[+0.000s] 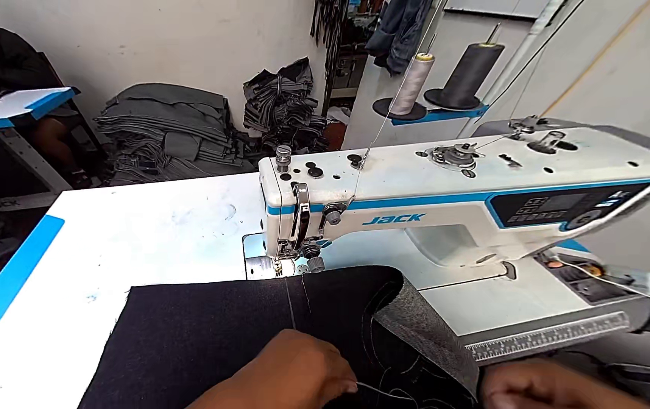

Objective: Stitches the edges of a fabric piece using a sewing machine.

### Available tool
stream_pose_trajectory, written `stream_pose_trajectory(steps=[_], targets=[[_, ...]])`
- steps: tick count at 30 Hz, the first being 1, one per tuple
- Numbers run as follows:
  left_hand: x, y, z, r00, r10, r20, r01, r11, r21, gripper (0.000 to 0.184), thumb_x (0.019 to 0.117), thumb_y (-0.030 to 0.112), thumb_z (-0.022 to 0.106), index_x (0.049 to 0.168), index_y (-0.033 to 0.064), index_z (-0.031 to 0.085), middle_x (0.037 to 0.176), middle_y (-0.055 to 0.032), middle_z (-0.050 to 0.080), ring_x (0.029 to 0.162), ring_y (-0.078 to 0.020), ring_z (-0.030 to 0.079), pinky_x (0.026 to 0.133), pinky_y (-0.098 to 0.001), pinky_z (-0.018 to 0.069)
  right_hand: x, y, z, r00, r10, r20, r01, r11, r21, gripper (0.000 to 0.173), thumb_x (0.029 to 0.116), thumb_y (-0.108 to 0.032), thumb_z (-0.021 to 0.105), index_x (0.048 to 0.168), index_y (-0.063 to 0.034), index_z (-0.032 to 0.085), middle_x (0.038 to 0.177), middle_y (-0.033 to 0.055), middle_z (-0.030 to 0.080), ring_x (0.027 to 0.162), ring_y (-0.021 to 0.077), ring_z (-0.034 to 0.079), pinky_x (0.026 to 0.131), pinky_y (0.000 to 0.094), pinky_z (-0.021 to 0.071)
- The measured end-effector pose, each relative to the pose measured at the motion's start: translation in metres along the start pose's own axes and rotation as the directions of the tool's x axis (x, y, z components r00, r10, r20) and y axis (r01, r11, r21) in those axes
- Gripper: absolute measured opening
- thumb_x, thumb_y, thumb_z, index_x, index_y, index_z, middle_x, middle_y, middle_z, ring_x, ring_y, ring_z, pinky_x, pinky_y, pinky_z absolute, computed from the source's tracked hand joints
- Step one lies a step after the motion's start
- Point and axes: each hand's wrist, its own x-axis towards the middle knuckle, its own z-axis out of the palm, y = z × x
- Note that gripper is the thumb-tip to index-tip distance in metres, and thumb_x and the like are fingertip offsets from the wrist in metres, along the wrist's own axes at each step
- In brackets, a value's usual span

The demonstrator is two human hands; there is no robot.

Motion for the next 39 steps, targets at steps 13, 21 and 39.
stream_pose_trajectory(steps=[13, 21, 39], targets=[[0.000, -0.100, -0.057, 0.631, -0.713, -0.305, 0.773, 0.543, 0.330, 0.024, 0.1020, 0.024, 0.062, 0.103, 0.0095, 0.080, 0.099, -0.0107, 0.076, 0.098, -0.0289, 0.069, 0.095, -0.0528, 0.0427, 0.226, -0.078, 0.077, 0.942, -0.193, -0.274, 0.185, 0.981, -0.058, 0.023, 0.1006, -0.019, 0.063, 0.112, -0.0046, 0.077, 0.110, 0.0138, 0.071, 0.103, 0.0249, 0.066, 0.094, 0.0430, 0.0523], [-0.005, -0.149, -0.042, 0.781, -0.370, -0.504, 0.558, 0.775, 0.297, 0.014, 0.0865, 0.014, 0.075, 0.073, 0.0088, 0.076, 0.068, -0.0065, 0.068, 0.069, -0.0242, 0.065, 0.076, -0.0529, 0.0430, 0.260, -0.049, 0.104, 0.879, -0.039, -0.475, 0.084, 0.994, 0.075, 0.029, 0.0911, -0.030, 0.068, 0.105, -0.0049, 0.076, 0.093, 0.0055, 0.072, 0.088, 0.0080, 0.065, 0.086, 0.0270, 0.0524], [0.001, -0.136, -0.026, 0.842, -0.264, -0.471, 0.448, 0.829, 0.336, 0.013, 0.0902, 0.023, 0.072, 0.082, 0.0170, 0.080, 0.061, 0.0003, 0.064, 0.057, -0.0163, 0.058, 0.073, -0.0442, 0.0412, 0.263, -0.037, 0.091, 0.791, -0.166, -0.589, 0.239, 0.970, 0.048, 0.012, 0.0815, -0.026, 0.074, 0.090, -0.0205, 0.067, 0.074, -0.0170, 0.064, 0.071, -0.0092, 0.062, 0.066, 0.0116, 0.0523]])
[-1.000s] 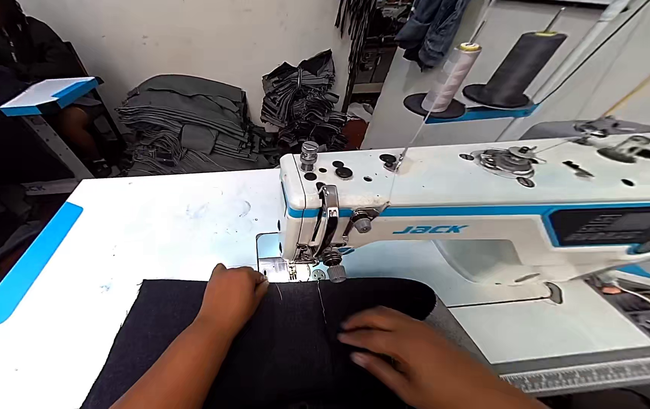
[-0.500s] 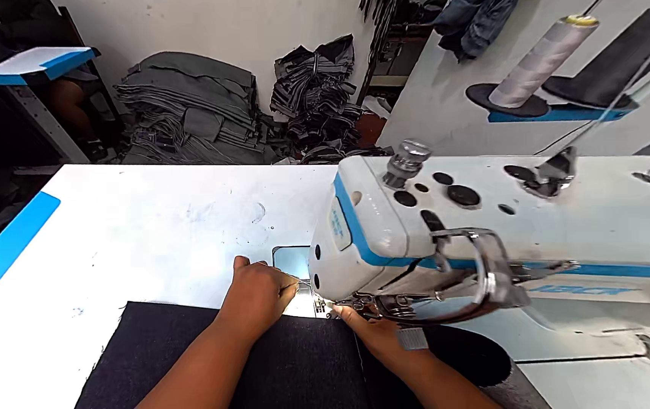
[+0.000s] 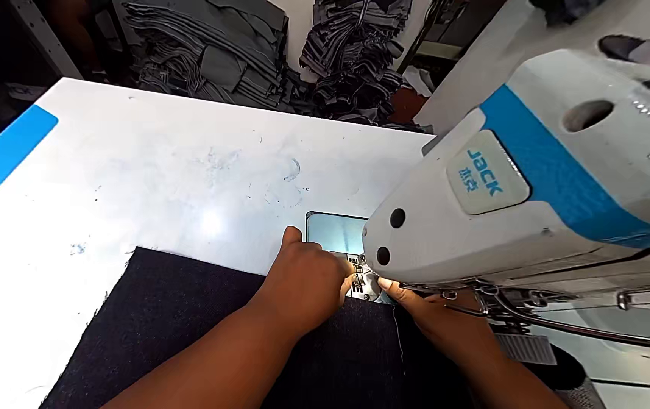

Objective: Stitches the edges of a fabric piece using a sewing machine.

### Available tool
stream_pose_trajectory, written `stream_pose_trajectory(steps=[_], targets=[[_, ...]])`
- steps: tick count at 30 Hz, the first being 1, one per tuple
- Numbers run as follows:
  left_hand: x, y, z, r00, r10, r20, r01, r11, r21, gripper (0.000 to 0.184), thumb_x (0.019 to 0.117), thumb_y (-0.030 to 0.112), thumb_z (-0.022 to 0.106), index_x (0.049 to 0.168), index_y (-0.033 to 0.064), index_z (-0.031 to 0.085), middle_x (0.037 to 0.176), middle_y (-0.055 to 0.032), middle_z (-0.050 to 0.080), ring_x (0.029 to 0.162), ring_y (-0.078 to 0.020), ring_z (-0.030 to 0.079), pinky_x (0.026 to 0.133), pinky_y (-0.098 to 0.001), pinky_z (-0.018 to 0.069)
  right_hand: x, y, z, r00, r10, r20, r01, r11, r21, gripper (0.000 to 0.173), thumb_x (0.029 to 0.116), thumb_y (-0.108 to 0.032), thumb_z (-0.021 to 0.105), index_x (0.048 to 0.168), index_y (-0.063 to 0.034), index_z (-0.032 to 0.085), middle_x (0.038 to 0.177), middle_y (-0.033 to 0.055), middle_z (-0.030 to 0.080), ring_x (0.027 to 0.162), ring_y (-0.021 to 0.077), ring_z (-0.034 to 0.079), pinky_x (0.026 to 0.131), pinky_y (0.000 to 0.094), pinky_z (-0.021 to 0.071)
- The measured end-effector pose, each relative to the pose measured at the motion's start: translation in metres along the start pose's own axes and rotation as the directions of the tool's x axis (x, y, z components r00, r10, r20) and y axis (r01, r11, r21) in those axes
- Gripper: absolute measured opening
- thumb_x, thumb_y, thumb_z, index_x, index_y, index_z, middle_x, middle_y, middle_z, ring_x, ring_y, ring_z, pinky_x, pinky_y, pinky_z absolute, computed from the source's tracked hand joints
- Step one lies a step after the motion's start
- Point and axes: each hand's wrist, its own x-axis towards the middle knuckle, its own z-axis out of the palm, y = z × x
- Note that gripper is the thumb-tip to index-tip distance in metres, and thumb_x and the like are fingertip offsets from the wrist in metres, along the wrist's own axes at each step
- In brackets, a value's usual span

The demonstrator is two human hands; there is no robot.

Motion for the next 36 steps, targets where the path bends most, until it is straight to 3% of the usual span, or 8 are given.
stream_pose_trajectory(steps=[5, 11, 18, 30, 33, 36], targets=[[0.000, -0.002, -0.003, 1.000, -0.006, -0.011, 0.006, 1.000, -0.025, 0.014, 0.0902, 0.021, 0.069, 0.081, 0.0165, 0.078, 0.059, 0.0011, 0.062, 0.056, -0.0156, 0.055, 0.074, -0.0434, 0.0387, -0.001, -0.011, 0.004, 1.000, 0.024, 0.013, -0.025, 0.994, 0.102, 0.013, 0.0807, -0.008, 0.072, 0.093, -0.0120, 0.067, 0.077, -0.0144, 0.067, 0.075, -0.0091, 0.065, 0.072, 0.0113, 0.0550], [0.002, -0.001, -0.003, 1.000, -0.018, 0.000, 0.018, 1.000, -0.025, 0.016, 0.0911, 0.022, 0.069, 0.078, 0.0165, 0.076, 0.060, 0.0008, 0.062, 0.058, -0.0163, 0.056, 0.075, -0.0435, 0.0373, 0.000, -0.001, 0.004, 1.000, 0.015, 0.001, -0.015, 0.999, 0.041, 0.018, 0.0805, -0.020, 0.074, 0.096, -0.0139, 0.068, 0.080, -0.0147, 0.068, 0.078, -0.0093, 0.065, 0.073, 0.0105, 0.0540], [0.003, 0.000, -0.003, 1.000, -0.019, 0.017, 0.019, 0.999, -0.029, 0.017, 0.0922, 0.022, 0.068, 0.079, 0.0162, 0.076, 0.062, 0.0005, 0.064, 0.060, -0.0161, 0.057, 0.075, -0.0432, 0.0379, 0.000, -0.004, 0.004, 1.000, 0.015, 0.008, -0.015, 1.000, 0.008, 0.019, 0.0813, -0.019, 0.073, 0.097, -0.0096, 0.067, 0.081, -0.0137, 0.068, 0.078, -0.0108, 0.063, 0.074, 0.0083, 0.0520], [0.003, 0.000, -0.002, 0.999, -0.007, 0.041, 0.009, 0.999, -0.049, 0.013, 0.0917, 0.022, 0.070, 0.084, 0.0165, 0.079, 0.064, 0.0002, 0.065, 0.061, -0.0166, 0.058, 0.076, -0.0438, 0.0396, 0.001, 0.000, 0.003, 1.000, -0.010, 0.022, 0.011, 1.000, -0.022, 0.019, 0.0826, -0.024, 0.072, 0.095, -0.0113, 0.068, 0.078, -0.0153, 0.066, 0.076, -0.0118, 0.062, 0.073, 0.0078, 0.0512], [0.004, 0.000, -0.002, 0.999, 0.002, 0.037, 0.000, 0.999, -0.051, 0.014, 0.0922, 0.022, 0.070, 0.083, 0.0160, 0.078, 0.063, -0.0002, 0.064, 0.061, -0.0167, 0.059, 0.076, -0.0437, 0.0393, 0.002, 0.000, 0.004, 0.999, -0.026, 0.028, 0.027, 1.000, -0.013, 0.014, 0.0826, -0.024, 0.072, 0.091, -0.0140, 0.067, 0.075, -0.0171, 0.064, 0.072, -0.0123, 0.060, 0.070, 0.0072, 0.0504], [0.004, 0.001, -0.001, 0.999, -0.002, 0.052, 0.004, 0.999, -0.050, 0.015, 0.0931, 0.023, 0.070, 0.082, 0.0155, 0.078, 0.064, -0.0004, 0.065, 0.063, -0.0168, 0.059, 0.077, -0.0436, 0.0389, 0.003, -0.003, 0.006, 0.998, -0.060, 0.032, 0.060, 0.998, -0.024, 0.018, 0.0798, -0.030, 0.076, 0.082, -0.0221, 0.060, 0.070, -0.0218, 0.055, 0.065, -0.0148, 0.051, 0.063, 0.0047, 0.0439]])
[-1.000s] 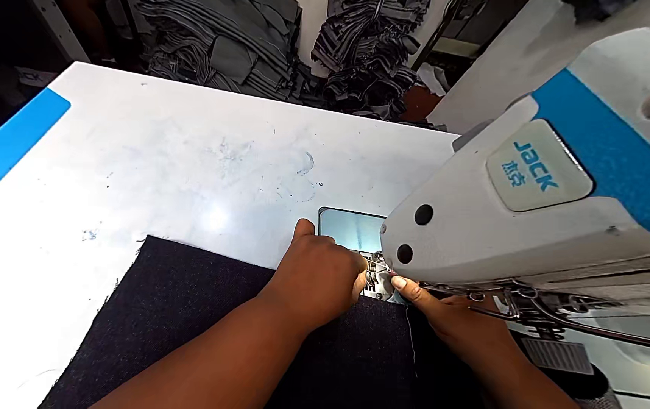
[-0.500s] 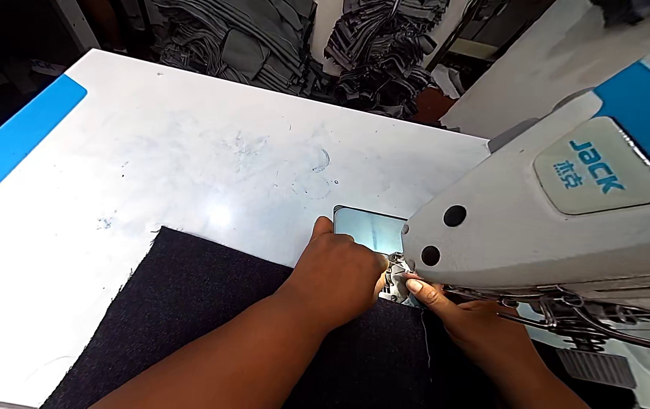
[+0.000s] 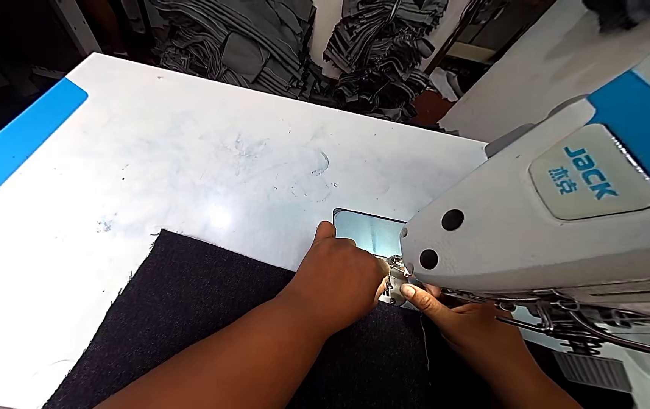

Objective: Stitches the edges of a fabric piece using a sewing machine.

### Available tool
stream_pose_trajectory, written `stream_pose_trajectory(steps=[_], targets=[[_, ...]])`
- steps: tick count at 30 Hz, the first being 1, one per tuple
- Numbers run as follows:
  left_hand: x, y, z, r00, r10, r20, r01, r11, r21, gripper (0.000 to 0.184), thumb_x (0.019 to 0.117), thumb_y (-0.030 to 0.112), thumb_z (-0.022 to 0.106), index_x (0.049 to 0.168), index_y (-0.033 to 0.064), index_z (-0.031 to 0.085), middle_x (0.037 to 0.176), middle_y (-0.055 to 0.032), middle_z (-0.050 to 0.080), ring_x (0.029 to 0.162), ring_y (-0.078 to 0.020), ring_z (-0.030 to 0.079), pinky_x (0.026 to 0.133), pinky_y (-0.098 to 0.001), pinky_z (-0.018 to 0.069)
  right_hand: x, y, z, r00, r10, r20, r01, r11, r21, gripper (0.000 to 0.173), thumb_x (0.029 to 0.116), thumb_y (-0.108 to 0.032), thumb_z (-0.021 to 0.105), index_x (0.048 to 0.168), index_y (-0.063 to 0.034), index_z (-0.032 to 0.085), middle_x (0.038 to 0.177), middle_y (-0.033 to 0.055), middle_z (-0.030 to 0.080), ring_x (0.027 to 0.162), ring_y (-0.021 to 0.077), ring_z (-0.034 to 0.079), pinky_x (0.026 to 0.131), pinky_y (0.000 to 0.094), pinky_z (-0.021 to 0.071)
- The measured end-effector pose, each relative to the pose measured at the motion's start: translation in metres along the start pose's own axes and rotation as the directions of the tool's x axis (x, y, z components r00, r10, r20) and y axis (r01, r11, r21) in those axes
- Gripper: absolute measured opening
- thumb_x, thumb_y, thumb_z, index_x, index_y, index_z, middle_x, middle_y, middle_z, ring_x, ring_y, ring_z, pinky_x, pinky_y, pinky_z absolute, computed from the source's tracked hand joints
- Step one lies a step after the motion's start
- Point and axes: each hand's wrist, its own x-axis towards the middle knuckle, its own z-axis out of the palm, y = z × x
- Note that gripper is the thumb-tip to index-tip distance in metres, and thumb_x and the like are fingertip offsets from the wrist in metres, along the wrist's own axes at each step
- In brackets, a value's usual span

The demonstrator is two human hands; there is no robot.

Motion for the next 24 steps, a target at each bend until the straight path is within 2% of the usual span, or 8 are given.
stream_pose_trajectory(steps=[3, 9, 11, 13, 14, 16, 20, 24], targets=[[0.000, 0.000, 0.001, 1.000, 0.011, -0.008, -0.011, 1.000, 0.014, 0.015, 0.0927, 0.024, 0.070, 0.082, 0.0156, 0.078, 0.065, 0.0004, 0.065, 0.063, -0.0161, 0.059, 0.078, -0.0431, 0.0390, 0.002, -0.004, 0.005, 0.999, -0.043, 0.006, 0.043, 0.999, 0.019, 0.019, 0.0786, -0.031, 0.077, 0.082, -0.0233, 0.060, 0.068, -0.0226, 0.054, 0.063, -0.0156, 0.050, 0.061, 0.0036, 0.0430], [0.001, -0.002, 0.006, 0.996, 0.034, -0.083, -0.032, 0.999, 0.032, 0.019, 0.0874, 0.025, 0.074, 0.072, 0.0140, 0.072, 0.061, 0.0008, 0.062, 0.060, -0.0166, 0.057, 0.074, -0.0422, 0.0391, 0.004, -0.022, 0.012, 0.999, -0.037, -0.022, 0.037, 0.999, -0.017, 0.010, 0.0816, -0.011, 0.075, 0.080, -0.0058, 0.066, 0.069, -0.0111, 0.058, 0.066, -0.0129, 0.051, 0.065, 0.0051, 0.0434], [-0.001, -0.004, 0.008, 0.990, 0.029, -0.139, -0.029, 1.000, 0.003, 0.017, 0.0837, 0.027, 0.076, 0.076, 0.0115, 0.074, 0.064, -0.0003, 0.065, 0.063, -0.0171, 0.059, 0.078, -0.0440, 0.0415, 0.002, -0.019, 0.011, 0.999, -0.032, -0.025, 0.030, 0.996, -0.085, 0.012, 0.0831, -0.016, 0.073, 0.082, -0.0051, 0.067, 0.071, -0.0083, 0.061, 0.067, -0.0109, 0.054, 0.066, 0.0072, 0.0454], [-0.006, -0.006, 0.008, 0.973, 0.051, -0.225, -0.047, 0.999, 0.020, 0.018, 0.0821, 0.028, 0.076, 0.085, 0.0111, 0.078, 0.082, -0.0013, 0.074, 0.086, -0.0175, 0.072, 0.097, -0.0504, 0.0483, -0.003, -0.012, 0.011, 0.998, -0.057, -0.030, 0.052, 0.988, -0.148, 0.019, 0.0850, -0.024, 0.069, 0.085, -0.0049, 0.072, 0.075, -0.0027, 0.066, 0.070, -0.0044, 0.058, 0.069, 0.0140, 0.0483], [-0.009, -0.006, 0.007, 0.963, 0.087, -0.254, -0.081, 0.996, 0.033, 0.018, 0.0849, 0.028, 0.073, 0.088, 0.0110, 0.079, 0.094, -0.0023, 0.077, 0.103, -0.0194, 0.073, 0.108, -0.0539, 0.0456, -0.007, -0.008, 0.011, 0.996, -0.086, -0.035, 0.080, 0.985, -0.155, 0.021, 0.0850, -0.027, 0.067, 0.083, -0.0063, 0.073, 0.073, -0.0023, 0.066, 0.068, -0.0035, 0.058, 0.067, 0.0146, 0.0483], [-0.019, -0.002, 0.007, 0.936, 0.197, -0.292, -0.180, 0.980, 0.083, 0.020, 0.0936, 0.028, 0.064, 0.093, 0.0149, 0.080, 0.104, -0.0010, 0.077, 0.115, -0.0203, 0.070, 0.113, -0.0546, 0.0421, -0.019, -0.008, 0.011, 0.989, -0.145, -0.011, 0.143, 0.983, -0.114, 0.017, 0.0842, -0.024, 0.065, 0.078, -0.0093, 0.072, 0.067, -0.0041, 0.060, 0.061, -0.0023, 0.050, 0.059, 0.0147, 0.0418], [-0.031, 0.006, 0.009, 0.901, 0.324, -0.289, -0.292, 0.945, 0.148, 0.023, 0.1007, 0.032, 0.058, 0.095, 0.0253, 0.079, 0.090, 0.0053, 0.071, 0.090, -0.0161, 0.065, 0.094, -0.0449, 0.0403, -0.037, -0.023, 0.010, 0.982, -0.188, 0.027, 0.190, 0.977, -0.099, 0.013, 0.0827, -0.020, 0.064, 0.076, -0.0105, 0.070, 0.073, 0.0008, 0.063, 0.072, 0.0120, 0.057, 0.076, 0.0326, 0.0455], [-0.030, 0.004, 0.012, 0.904, 0.342, -0.256, -0.313, 0.938, 0.149, 0.023, 0.0981, 0.031, 0.059, 0.092, 0.0252, 0.080, 0.083, 0.0044, 0.068, 0.081, -0.0174, 0.063, 0.089, -0.0459, 0.0399, -0.043, -0.032, 0.005, 0.996, -0.075, 0.046, 0.076, 0.997, -0.007, 0.015, 0.0857, -0.021, 0.065, 0.080, -0.0085, 0.072, 0.072, 0.0000, 0.061, 0.072, 0.0127, 0.055, 0.081, 0.0393, 0.0425]])
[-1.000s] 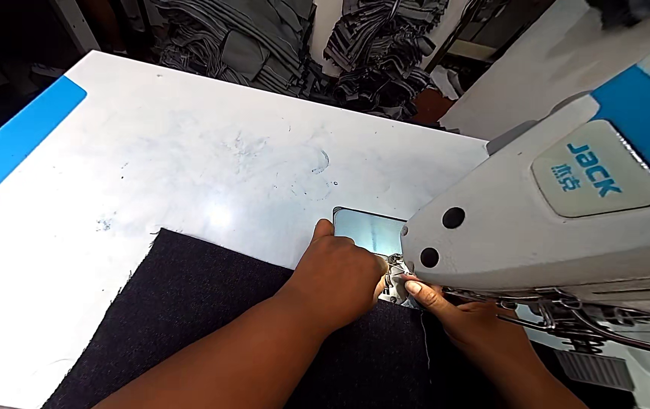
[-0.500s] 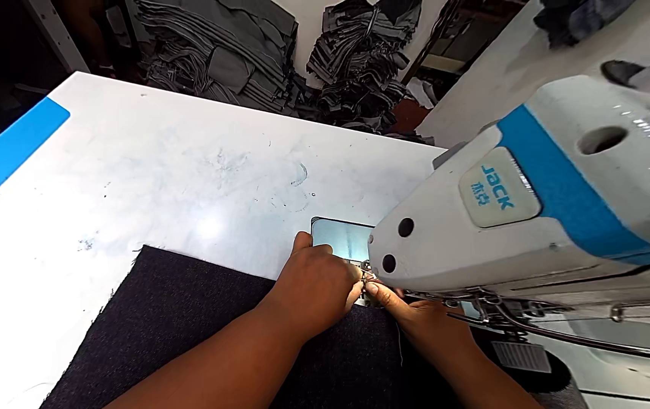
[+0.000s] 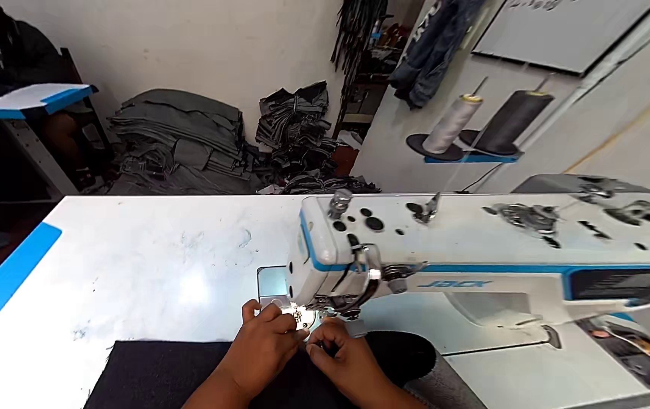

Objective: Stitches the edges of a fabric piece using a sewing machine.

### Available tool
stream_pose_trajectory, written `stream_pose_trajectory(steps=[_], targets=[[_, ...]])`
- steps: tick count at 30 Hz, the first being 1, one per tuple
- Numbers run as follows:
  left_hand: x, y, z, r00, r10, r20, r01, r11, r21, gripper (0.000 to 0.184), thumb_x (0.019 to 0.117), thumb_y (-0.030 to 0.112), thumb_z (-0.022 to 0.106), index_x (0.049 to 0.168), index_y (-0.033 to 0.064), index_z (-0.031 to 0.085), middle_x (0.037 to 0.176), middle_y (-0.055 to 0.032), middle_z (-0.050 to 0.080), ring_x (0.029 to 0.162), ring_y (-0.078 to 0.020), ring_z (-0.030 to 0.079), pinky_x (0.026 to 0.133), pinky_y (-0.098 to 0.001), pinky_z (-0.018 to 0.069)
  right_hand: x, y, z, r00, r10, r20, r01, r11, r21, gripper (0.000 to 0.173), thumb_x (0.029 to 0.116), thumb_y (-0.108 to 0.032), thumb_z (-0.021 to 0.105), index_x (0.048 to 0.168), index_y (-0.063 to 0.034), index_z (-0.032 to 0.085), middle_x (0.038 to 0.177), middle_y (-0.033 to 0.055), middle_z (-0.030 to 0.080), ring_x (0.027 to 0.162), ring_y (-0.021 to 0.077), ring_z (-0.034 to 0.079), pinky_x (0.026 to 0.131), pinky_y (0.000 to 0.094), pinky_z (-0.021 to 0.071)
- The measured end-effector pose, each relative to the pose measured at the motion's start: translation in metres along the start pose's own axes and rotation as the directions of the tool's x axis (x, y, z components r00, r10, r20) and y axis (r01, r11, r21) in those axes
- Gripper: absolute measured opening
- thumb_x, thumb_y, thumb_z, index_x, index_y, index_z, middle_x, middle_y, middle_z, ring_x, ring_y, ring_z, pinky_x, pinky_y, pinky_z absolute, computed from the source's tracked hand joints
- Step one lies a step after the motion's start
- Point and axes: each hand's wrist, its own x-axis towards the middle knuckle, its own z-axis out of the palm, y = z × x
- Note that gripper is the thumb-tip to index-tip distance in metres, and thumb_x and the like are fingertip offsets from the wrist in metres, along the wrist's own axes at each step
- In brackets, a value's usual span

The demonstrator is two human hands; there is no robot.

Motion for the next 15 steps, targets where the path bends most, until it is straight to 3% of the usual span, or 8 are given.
stream_pose_trajectory(steps=[3, 6, 7, 9, 10, 12, 13, 15], targets=[[-0.002, -0.003, 0.002, 0.999, 0.040, -0.003, -0.040, 0.999, -0.003, 0.026, 0.0981, 0.033, 0.057, 0.085, 0.0253, 0.078, 0.080, 0.0044, 0.067, 0.080, -0.0176, 0.062, 0.090, -0.0467, 0.0398, -0.002, -0.013, -0.007, 0.996, 0.014, 0.085, -0.010, 0.999, -0.049, 0.019, 0.0886, -0.019, 0.066, 0.085, -0.0026, 0.075, 0.074, 0.0098, 0.066, 0.075, 0.0249, 0.061, 0.082, 0.0500, 0.0452], [-0.001, -0.003, 0.002, 0.999, 0.051, 0.012, -0.050, 0.998, -0.034, 0.028, 0.0963, 0.033, 0.057, 0.084, 0.0238, 0.080, 0.079, 0.0027, 0.069, 0.076, -0.0185, 0.064, 0.085, -0.0477, 0.0423, -0.005, -0.045, -0.049, 0.896, -0.044, 0.442, 0.105, 0.988, -0.115, 0.026, 0.0981, -0.019, 0.066, 0.111, 0.0008, 0.076, 0.100, 0.0204, 0.074, 0.097, 0.0376, 0.070, 0.093, 0.0590, 0.0507], [0.000, -0.004, 0.002, 0.998, 0.063, 0.024, -0.062, 0.997, -0.049, 0.028, 0.0959, 0.032, 0.058, 0.084, 0.0220, 0.081, 0.075, 0.0014, 0.068, 0.071, -0.0192, 0.064, 0.082, -0.0470, 0.0439, -0.004, -0.059, -0.075, 0.836, -0.130, 0.533, 0.186, 0.981, -0.053, 0.028, 0.0994, -0.020, 0.066, 0.116, 0.0002, 0.076, 0.103, 0.0196, 0.074, 0.097, 0.0345, 0.071, 0.091, 0.0539, 0.0544], [0.002, -0.007, 0.003, 0.995, 0.088, 0.056, -0.084, 0.994, -0.072, 0.029, 0.0970, 0.031, 0.058, 0.085, 0.0199, 0.081, 0.066, 0.0004, 0.065, 0.062, -0.0190, 0.061, 0.075, -0.0423, 0.0461, 0.002, -0.073, -0.134, 0.871, -0.345, 0.350, 0.266, 0.930, 0.253, 0.026, 0.0990, -0.027, 0.064, 0.105, -0.0055, 0.078, 0.090, 0.0044, 0.074, 0.078, 0.0116, 0.069, 0.073, 0.0301, 0.0574], [0.003, -0.007, 0.003, 0.992, 0.099, 0.075, -0.093, 0.992, -0.081, 0.029, 0.0974, 0.030, 0.058, 0.086, 0.0188, 0.082, 0.063, -0.0004, 0.064, 0.059, -0.0188, 0.061, 0.070, -0.0404, 0.0476, 0.012, -0.079, -0.164, 0.944, -0.280, 0.173, 0.199, 0.904, 0.379, 0.026, 0.1003, -0.032, 0.061, 0.104, -0.0107, 0.076, 0.088, -0.0058, 0.071, 0.073, -0.0001, 0.064, 0.067, 0.0187, 0.0548], [0.003, -0.006, 0.004, 0.989, 0.103, 0.104, -0.092, 0.990, -0.107, 0.028, 0.0975, 0.028, 0.058, 0.088, 0.0160, 0.082, 0.061, -0.0027, 0.064, 0.056, -0.0198, 0.062, 0.066, -0.0403, 0.0501, 0.054, -0.092, -0.210, 0.992, 0.059, -0.111, 0.013, 0.826, 0.564, 0.025, 0.1052, -0.022, 0.049, 0.123, -0.0139, 0.065, 0.101, -0.0059, 0.072, 0.071, -0.0018, 0.065, 0.060, 0.0142, 0.0538], [0.002, -0.006, 0.004, 0.988, 0.100, 0.113, -0.088, 0.990, -0.111, 0.028, 0.0974, 0.028, 0.059, 0.088, 0.0157, 0.082, 0.062, -0.0030, 0.064, 0.057, -0.0199, 0.062, 0.066, -0.0403, 0.0506, 0.077, -0.096, -0.226, 0.976, 0.203, -0.086, -0.112, 0.792, 0.601, 0.030, 0.1103, -0.022, 0.040, 0.137, -0.0142, 0.052, 0.116, -0.0024, 0.068, 0.076, 0.0012, 0.066, 0.062, 0.0160, 0.0547], [0.002, -0.006, 0.001, 0.987, 0.084, 0.140, -0.069, 0.992, -0.110, 0.027, 0.0979, 0.027, 0.059, 0.090, 0.0151, 0.082, 0.064, -0.0033, 0.065, 0.059, -0.0200, 0.063, 0.068, -0.0399, 0.0507, 0.113, -0.100, -0.235, 0.937, 0.345, 0.050, -0.303, 0.735, 0.607, 0.032, 0.1126, -0.025, 0.037, 0.141, -0.0124, 0.046, 0.115, 0.0016, 0.068, 0.073, 0.0054, 0.068, 0.061, 0.0186, 0.0565]])
